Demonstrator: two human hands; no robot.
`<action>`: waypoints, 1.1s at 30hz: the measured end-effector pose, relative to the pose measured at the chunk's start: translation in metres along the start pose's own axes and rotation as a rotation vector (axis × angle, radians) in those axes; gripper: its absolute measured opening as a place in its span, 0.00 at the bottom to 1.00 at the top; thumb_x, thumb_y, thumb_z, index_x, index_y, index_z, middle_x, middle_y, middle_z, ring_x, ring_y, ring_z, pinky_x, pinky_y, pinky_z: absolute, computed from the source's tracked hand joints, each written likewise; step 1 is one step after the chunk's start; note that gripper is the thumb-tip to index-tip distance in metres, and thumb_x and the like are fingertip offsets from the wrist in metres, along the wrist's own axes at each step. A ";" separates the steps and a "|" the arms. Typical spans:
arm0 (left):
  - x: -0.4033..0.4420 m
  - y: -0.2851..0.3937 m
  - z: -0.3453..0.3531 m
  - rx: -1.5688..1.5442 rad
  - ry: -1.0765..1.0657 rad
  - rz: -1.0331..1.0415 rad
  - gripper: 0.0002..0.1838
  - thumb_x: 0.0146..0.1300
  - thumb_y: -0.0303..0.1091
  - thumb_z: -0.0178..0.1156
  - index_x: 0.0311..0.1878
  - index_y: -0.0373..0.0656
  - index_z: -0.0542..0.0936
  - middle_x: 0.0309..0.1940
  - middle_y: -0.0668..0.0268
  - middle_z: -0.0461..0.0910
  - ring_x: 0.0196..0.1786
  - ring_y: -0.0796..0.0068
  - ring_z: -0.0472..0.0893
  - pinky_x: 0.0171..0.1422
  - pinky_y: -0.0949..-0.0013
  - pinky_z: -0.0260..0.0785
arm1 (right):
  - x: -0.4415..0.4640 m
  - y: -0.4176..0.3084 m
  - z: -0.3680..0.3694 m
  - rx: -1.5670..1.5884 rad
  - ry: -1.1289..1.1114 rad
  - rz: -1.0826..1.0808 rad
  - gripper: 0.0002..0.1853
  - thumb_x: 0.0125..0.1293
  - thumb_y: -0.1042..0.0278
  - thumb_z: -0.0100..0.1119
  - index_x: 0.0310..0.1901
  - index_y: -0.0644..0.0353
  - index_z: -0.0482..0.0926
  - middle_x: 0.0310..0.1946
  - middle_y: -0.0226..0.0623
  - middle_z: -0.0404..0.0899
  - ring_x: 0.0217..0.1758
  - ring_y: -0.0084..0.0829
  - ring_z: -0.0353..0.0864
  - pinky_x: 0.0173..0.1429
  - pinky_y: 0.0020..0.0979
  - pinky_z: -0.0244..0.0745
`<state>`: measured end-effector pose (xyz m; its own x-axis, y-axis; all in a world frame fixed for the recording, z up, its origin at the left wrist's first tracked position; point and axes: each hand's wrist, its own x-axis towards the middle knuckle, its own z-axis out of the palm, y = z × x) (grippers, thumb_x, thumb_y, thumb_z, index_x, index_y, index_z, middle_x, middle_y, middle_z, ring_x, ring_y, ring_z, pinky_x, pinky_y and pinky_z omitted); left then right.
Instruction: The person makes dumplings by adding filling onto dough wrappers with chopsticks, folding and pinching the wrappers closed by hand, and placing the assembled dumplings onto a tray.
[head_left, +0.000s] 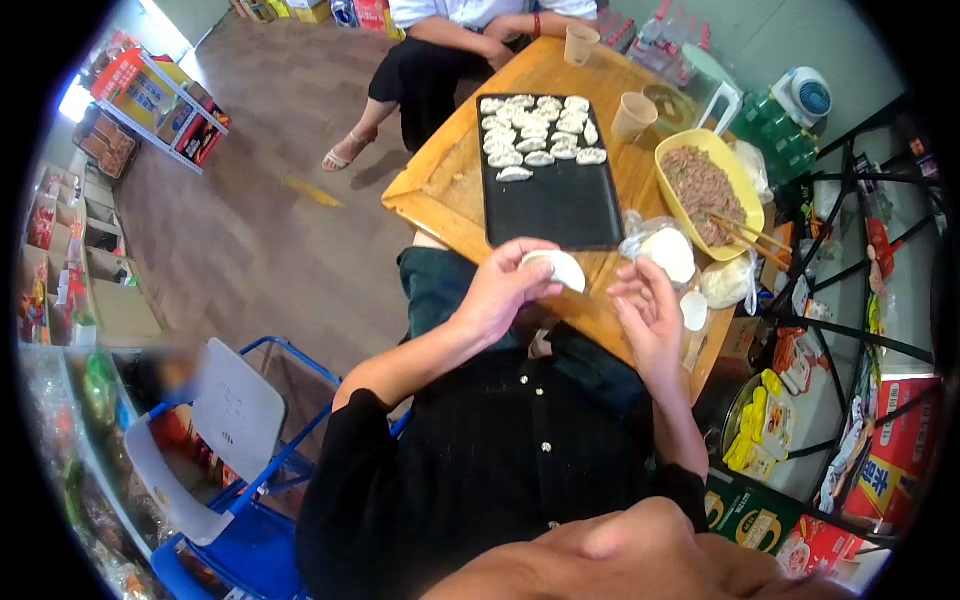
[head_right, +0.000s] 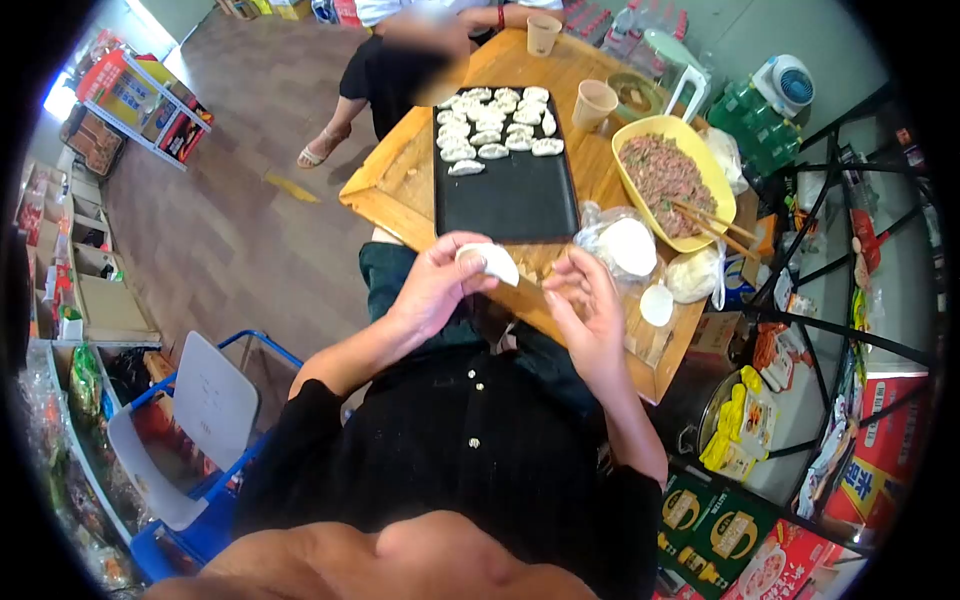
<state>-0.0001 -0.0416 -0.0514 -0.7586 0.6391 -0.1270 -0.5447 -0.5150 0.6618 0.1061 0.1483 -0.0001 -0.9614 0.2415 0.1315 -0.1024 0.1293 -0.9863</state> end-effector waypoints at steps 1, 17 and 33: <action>0.000 0.005 0.005 0.004 0.014 0.030 0.13 0.69 0.30 0.62 0.54 0.38 0.78 0.49 0.61 0.82 0.50 0.72 0.83 0.53 0.70 0.80 | 0.004 0.003 0.007 0.015 -0.020 -0.057 0.31 0.65 0.82 0.59 0.69 0.65 0.63 0.53 0.40 0.73 0.51 0.27 0.78 0.52 0.27 0.75; 0.007 -0.008 0.008 -0.005 0.011 0.107 0.13 0.67 0.27 0.63 0.53 0.39 0.77 0.51 0.60 0.81 0.52 0.72 0.82 0.54 0.67 0.80 | 0.016 0.027 0.030 0.183 0.008 -0.124 0.34 0.67 0.87 0.55 0.73 0.62 0.56 0.42 0.36 0.74 0.44 0.23 0.76 0.52 0.26 0.74; 0.009 -0.011 0.010 0.266 -0.018 0.036 0.19 0.65 0.28 0.66 0.59 0.42 0.75 0.44 0.70 0.80 0.44 0.84 0.78 0.46 0.77 0.72 | 0.019 0.044 0.024 0.228 0.010 -0.049 0.34 0.66 0.85 0.58 0.72 0.63 0.56 0.43 0.36 0.73 0.47 0.23 0.75 0.53 0.25 0.73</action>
<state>0.0027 -0.0247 -0.0525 -0.7679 0.6345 -0.0879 -0.4025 -0.3713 0.8367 0.0768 0.1360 -0.0436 -0.9513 0.2503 0.1801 -0.2054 -0.0787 -0.9755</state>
